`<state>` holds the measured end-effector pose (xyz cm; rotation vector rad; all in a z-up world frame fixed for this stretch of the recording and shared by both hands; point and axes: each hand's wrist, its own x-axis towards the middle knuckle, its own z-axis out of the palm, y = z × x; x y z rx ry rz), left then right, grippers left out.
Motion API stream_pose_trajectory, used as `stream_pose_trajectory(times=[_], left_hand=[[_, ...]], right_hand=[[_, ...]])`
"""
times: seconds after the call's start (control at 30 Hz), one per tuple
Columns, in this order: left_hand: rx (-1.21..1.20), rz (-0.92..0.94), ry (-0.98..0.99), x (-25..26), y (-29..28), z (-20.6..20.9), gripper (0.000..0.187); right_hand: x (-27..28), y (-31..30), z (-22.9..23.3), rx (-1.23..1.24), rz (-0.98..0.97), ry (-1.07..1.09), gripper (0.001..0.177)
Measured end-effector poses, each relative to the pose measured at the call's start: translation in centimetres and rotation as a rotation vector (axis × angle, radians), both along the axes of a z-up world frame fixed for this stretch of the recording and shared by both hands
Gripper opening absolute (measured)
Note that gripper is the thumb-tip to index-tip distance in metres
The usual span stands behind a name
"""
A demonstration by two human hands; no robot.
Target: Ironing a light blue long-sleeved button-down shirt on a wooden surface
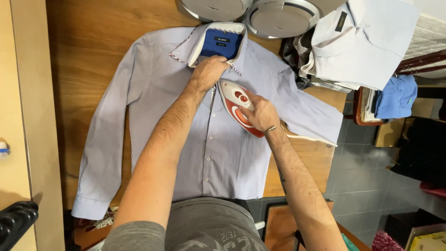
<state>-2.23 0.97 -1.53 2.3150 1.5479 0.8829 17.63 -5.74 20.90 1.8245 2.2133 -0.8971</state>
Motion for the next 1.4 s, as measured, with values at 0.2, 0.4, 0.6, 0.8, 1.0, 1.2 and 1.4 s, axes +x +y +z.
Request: stream_pose_trajectory(times=[0.2,0.4,0.6,0.8,1.0,1.2,1.4], left_hand=[[0.042,0.022,0.028,0.1,0.3,0.7,0.010],[0.046,0.131,0.011,1.3,-0.1,-1.4,0.015],[0.026,0.160,0.005,1.1,-1.7,1.5,0.027],[0.012,0.132,-0.107,0.5,-2.1,1.2,0.027],[-0.026,0.144,-0.100,0.6,-2.4,2.0,0.026],[-0.040,0.139,-0.108,0.5,-2.3,1.9,0.027],[-0.065,0.167,-0.088,0.2,-2.6,3.6,0.025]], right_hand=[[1.2,-0.8,-0.2,-0.038,-0.121,-0.066,0.060],[3.8,0.1,-3.7,-0.002,-0.305,-0.142,0.061],[3.3,1.9,-2.9,0.002,-0.321,-0.145,0.062],[3.0,3.7,-2.9,0.027,-0.302,-0.178,0.060],[3.4,5.8,-4.0,0.057,-0.308,-0.146,0.060],[3.6,7.7,-6.3,0.078,-0.328,-0.166,0.060],[2.3,6.5,-3.1,0.029,-0.377,-0.097,0.063]])
